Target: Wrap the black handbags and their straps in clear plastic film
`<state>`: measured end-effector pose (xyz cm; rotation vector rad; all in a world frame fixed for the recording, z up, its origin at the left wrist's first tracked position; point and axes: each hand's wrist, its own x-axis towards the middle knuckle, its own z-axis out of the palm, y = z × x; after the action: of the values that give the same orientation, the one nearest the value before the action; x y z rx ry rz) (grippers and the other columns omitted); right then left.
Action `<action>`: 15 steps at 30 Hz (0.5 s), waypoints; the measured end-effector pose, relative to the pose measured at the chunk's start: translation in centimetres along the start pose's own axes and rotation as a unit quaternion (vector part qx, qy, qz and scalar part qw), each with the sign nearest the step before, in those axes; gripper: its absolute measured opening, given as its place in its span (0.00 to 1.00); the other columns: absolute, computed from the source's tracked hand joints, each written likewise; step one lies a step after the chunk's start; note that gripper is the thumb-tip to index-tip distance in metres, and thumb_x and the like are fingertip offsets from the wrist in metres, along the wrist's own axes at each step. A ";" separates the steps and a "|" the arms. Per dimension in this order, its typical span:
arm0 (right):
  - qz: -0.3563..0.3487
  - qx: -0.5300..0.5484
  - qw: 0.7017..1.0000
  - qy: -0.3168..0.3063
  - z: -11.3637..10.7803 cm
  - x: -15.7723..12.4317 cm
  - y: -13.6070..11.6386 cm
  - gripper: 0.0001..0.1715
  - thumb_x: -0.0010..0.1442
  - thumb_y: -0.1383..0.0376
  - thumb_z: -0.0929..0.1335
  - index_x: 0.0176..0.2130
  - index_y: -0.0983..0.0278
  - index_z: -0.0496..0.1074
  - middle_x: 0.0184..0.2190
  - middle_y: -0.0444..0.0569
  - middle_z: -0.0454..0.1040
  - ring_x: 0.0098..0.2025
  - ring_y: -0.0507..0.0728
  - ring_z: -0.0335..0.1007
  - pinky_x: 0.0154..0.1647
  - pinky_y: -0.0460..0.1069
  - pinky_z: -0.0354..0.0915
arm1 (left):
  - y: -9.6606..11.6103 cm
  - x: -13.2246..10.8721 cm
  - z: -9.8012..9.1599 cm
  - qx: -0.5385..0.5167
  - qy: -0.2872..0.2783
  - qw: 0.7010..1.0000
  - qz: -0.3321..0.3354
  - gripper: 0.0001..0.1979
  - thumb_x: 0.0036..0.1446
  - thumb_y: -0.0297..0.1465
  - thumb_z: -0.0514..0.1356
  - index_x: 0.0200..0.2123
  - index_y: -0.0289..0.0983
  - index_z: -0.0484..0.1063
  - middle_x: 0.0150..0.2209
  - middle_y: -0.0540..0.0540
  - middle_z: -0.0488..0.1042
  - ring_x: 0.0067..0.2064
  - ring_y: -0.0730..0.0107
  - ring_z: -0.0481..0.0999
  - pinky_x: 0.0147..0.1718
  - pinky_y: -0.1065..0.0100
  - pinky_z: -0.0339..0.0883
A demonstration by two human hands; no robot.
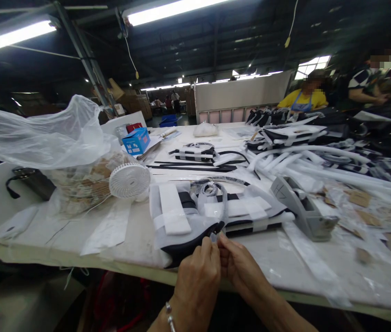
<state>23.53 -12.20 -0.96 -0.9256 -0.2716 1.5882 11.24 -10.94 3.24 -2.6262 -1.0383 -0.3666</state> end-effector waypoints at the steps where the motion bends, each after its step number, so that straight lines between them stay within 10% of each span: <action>1: 0.004 -0.008 1.000 -0.008 0.1 -0.2 -0.3 0.27 0.43 0.48 0.77 0.29 0.66 0.69 0.22 0.45 0.72 0.23 0.51 0.67 0.24 0.45 0.63 | 0.0 0.0 0.2 0.005 0.009 1.000 0.008 0.15 0.52 0.16 0.58 0.43 0.33 0.71 0.35 0.47 0.74 0.29 0.69 0.76 0.22 0.74 0.68; 11: 0.012 -0.058 0.998 0.031 0.3 1.4 -0.2 0.27 0.41 0.49 0.78 0.27 0.65 0.67 0.20 0.45 0.73 0.21 0.53 0.69 0.23 0.46 0.65 | -1.8 -1.9 -1.1 -0.078 0.040 0.996 -0.010 0.24 0.50 0.19 0.56 0.52 0.33 0.63 0.38 0.44 0.74 0.35 0.64 0.77 0.27 0.69 0.72; 15: 0.021 -0.044 0.997 0.054 0.6 1.2 -0.5 0.24 0.44 0.52 0.77 0.27 0.65 0.68 0.21 0.47 0.75 0.21 0.52 0.71 0.23 0.46 0.66 | -2.4 -4.7 0.3 -0.034 0.060 0.998 -0.001 0.12 0.54 0.17 0.51 0.37 0.38 0.66 0.29 0.48 0.72 0.28 0.65 0.75 0.24 0.69 0.67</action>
<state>23.50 -10.74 -0.75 -1.0882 -0.2495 1.5682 6.29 -12.13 1.82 -2.6259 -1.0064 -0.5626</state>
